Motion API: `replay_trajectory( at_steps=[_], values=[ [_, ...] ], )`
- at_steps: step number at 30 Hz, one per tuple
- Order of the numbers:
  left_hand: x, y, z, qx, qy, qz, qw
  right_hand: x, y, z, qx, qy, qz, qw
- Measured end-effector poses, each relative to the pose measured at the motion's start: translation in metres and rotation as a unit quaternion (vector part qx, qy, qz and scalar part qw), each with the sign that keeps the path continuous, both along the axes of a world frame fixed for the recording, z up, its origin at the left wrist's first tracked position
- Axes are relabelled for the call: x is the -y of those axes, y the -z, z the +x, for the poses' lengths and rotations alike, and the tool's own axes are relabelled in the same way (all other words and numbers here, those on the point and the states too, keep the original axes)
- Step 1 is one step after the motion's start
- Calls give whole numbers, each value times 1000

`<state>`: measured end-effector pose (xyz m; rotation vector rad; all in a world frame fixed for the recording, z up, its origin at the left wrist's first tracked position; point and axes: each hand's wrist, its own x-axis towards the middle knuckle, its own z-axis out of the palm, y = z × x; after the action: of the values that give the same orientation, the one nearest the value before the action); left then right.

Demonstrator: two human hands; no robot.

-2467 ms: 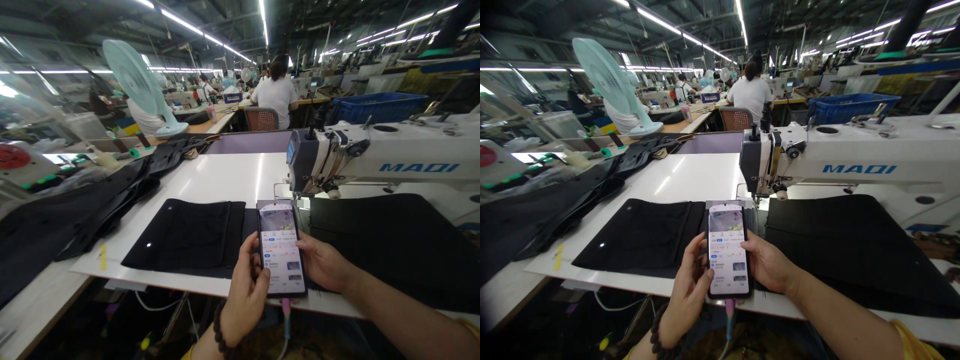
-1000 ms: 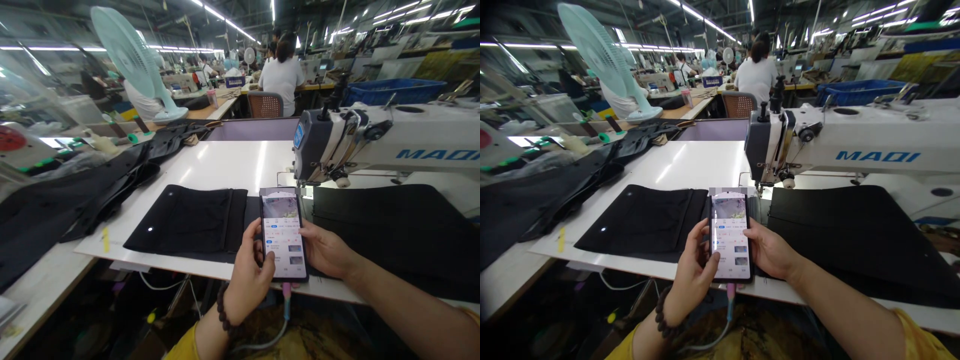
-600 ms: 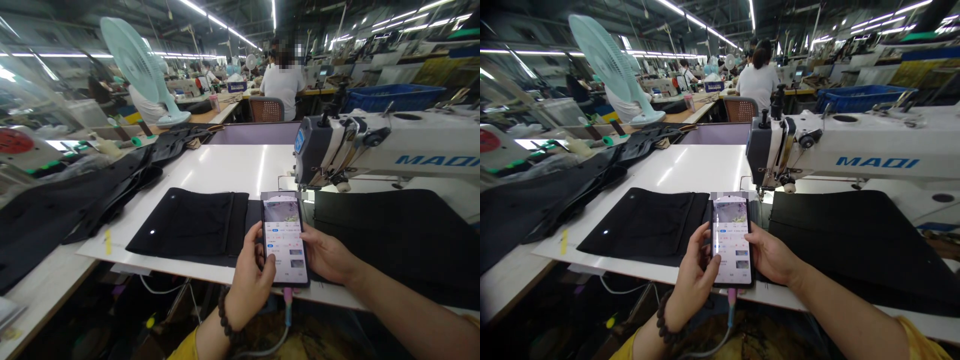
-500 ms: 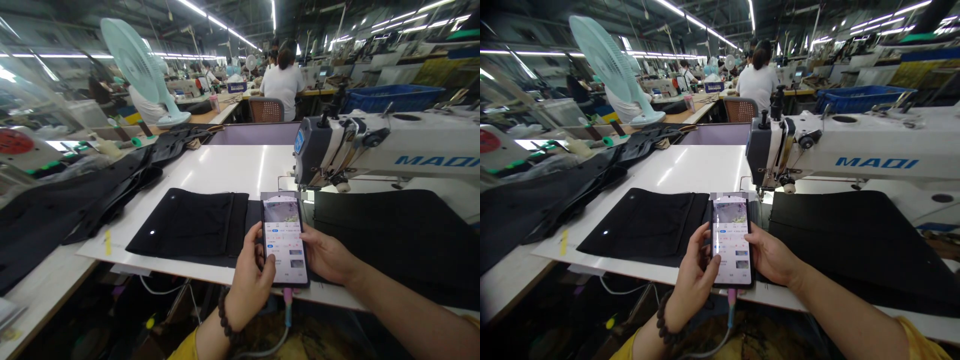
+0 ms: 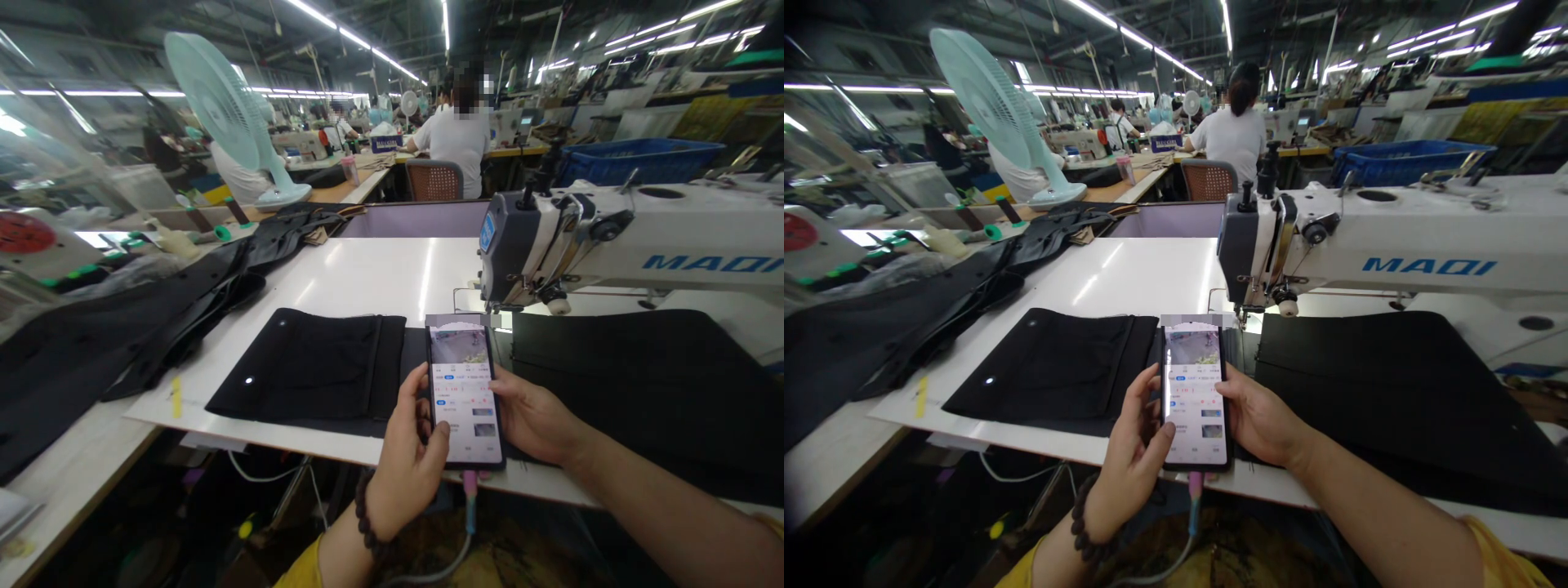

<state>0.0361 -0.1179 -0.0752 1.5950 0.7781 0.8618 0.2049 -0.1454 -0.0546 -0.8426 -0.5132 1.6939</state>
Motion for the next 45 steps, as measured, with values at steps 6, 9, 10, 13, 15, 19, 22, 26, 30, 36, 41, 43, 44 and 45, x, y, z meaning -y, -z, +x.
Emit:
replay_trajectory(
  at_steps=[6, 9, 10, 13, 15, 19, 22, 26, 30, 36, 41, 43, 44, 45],
  values=[
    [0, -3, 0, 13, 10, -5, 1000, 0, 1, 1, 2, -5, -1, 1000],
    [0, -4, 0, 20, 21, 2, 1000, 0, 1, 0, -5, -2, 0, 1000],
    [1, -4, -1, 22, 25, 4, 999, 0, 1, 0, -6, -2, 0, 1000],
    [1, -4, -1, 22, 31, 8, 999, 0, 1, 0, -10, -3, 2, 1000],
    [1, -4, -2, 20, 31, 7, 999, 0, 0, 0, -12, -4, 9, 1000],
    [1, -4, -1, 22, 30, 5, 999, 0, 1, 1, -13, -7, 20, 1000],
    [1, -4, -1, 22, 32, 14, 999, 0, 1, 1, -18, -4, 17, 1000],
    [0, -3, -1, 10, 26, 31, 999, 0, 0, 1, -14, -1, 13, 1000],
    [0, -2, 0, -2, 21, 48, 999, 0, -1, 1, -13, -3, 8, 1000],
    [0, 0, 3, -4, 2, 24, 1000, -1, -1, 1, -30, -4, 17, 999],
    [0, 2, 2, 8, -3, 11, 1000, -1, -1, 1, -18, -3, 13, 1000],
    [-1, 2, 2, 14, 0, 5, 1000, -2, 0, 1, -16, -2, 10, 1000],
    [-1, 2, 2, 17, 3, 1, 1000, -1, 1, 1, -15, -2, 8, 1000],
    [-1, 2, 1, 19, 6, -1, 1000, -1, 1, 1, -14, -1, 6, 1000]
  ],
)
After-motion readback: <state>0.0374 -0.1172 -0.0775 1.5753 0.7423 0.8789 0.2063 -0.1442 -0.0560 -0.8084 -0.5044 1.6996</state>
